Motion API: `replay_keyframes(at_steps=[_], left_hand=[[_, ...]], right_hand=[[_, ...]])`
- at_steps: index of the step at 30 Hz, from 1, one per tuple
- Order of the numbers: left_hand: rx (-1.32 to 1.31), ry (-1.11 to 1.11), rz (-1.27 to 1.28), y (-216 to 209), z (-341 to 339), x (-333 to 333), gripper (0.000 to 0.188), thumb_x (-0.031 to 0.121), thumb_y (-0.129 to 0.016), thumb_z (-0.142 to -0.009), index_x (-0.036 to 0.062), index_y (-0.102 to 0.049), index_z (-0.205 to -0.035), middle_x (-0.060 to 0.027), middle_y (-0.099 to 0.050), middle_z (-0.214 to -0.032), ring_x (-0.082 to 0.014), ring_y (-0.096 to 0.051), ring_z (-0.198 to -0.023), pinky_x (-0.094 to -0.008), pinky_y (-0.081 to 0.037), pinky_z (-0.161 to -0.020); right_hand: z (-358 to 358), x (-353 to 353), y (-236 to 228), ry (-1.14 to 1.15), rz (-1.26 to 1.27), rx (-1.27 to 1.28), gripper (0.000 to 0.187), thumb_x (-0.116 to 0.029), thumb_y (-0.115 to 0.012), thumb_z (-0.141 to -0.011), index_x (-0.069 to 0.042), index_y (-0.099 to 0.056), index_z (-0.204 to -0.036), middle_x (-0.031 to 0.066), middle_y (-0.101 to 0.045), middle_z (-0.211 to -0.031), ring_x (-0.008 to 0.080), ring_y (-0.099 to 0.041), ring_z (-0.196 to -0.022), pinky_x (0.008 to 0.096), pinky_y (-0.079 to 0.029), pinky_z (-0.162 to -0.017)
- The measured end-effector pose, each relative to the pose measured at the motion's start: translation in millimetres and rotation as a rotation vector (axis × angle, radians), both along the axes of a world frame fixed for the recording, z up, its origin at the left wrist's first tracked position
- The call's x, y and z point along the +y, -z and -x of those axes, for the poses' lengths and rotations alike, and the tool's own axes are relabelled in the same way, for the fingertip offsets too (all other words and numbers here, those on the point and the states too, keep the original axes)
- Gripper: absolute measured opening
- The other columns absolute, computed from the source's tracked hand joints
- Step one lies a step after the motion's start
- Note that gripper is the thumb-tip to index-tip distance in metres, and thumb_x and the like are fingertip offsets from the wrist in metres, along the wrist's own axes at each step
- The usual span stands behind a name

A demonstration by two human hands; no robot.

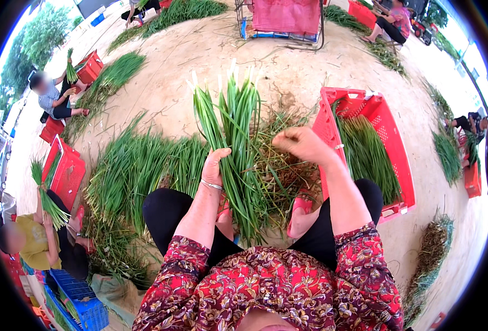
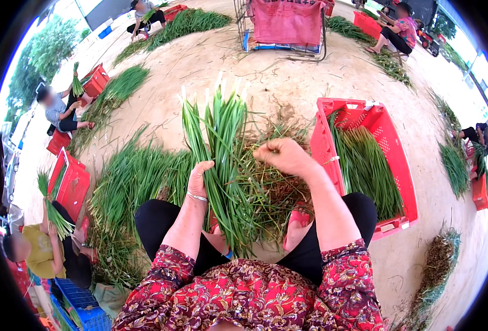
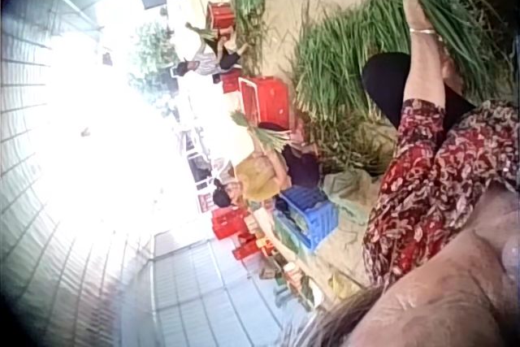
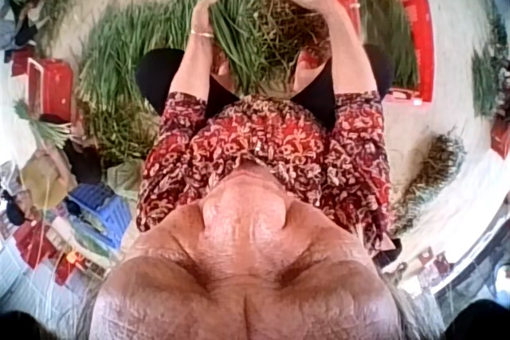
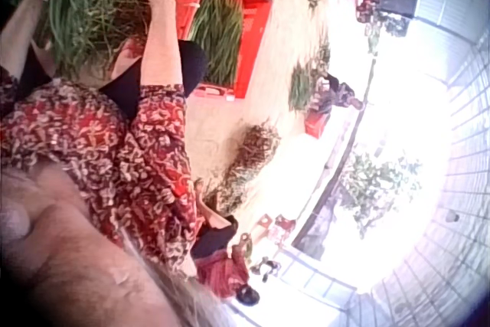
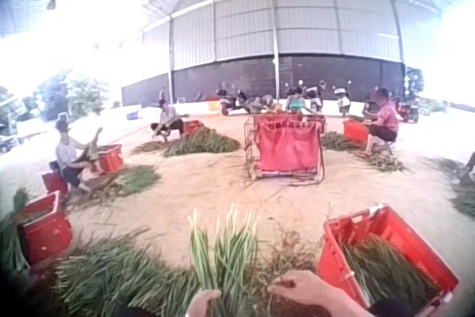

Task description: The person sorts through bunches of leeks by hand, removing damaged leaves and debris before placing the cleaned bunches into a red plastic crate.

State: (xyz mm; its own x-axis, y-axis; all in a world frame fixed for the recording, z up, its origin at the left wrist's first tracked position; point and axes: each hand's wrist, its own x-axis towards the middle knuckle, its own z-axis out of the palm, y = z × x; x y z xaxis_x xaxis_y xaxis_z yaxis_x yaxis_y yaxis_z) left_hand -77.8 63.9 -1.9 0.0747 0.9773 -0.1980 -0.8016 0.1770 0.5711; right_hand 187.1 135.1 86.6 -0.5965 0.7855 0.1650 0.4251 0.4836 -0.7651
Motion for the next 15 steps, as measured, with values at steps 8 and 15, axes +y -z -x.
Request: replay_keyframes(at_steps=[8,15], left_hand=[[0.048,-0.13,-0.041,-15,-7,0,0.026,0.017,-0.067,-0.087,0.0029,-0.062,-0.108,-0.0133,-0.069,-0.095,-0.0233,-0.069,-0.08,-0.0376,-0.06,-0.068],[0.061,-0.147,-0.056,-6,-6,4,0.027,0.01,-0.069,-0.084,0.0024,-0.062,-0.109,-0.0113,-0.069,-0.095,-0.0219,-0.068,-0.08,-0.0373,-0.059,-0.07]], right_hand=[[42,-15,2,0.074,0.031,0.187,0.012,-0.006,-0.07,-0.081,0.0,-0.062,-0.087,0.0025,-0.061,-0.072,0.0059,-0.054,-0.068,0.0258,-0.048,-0.065],[51,-12,25,0.09,0.275,0.248,0.026,-0.001,-0.066,-0.085,-0.001,-0.058,-0.11,-0.0002,-0.062,-0.086,0.0064,-0.055,-0.076,0.0243,-0.049,-0.069]])
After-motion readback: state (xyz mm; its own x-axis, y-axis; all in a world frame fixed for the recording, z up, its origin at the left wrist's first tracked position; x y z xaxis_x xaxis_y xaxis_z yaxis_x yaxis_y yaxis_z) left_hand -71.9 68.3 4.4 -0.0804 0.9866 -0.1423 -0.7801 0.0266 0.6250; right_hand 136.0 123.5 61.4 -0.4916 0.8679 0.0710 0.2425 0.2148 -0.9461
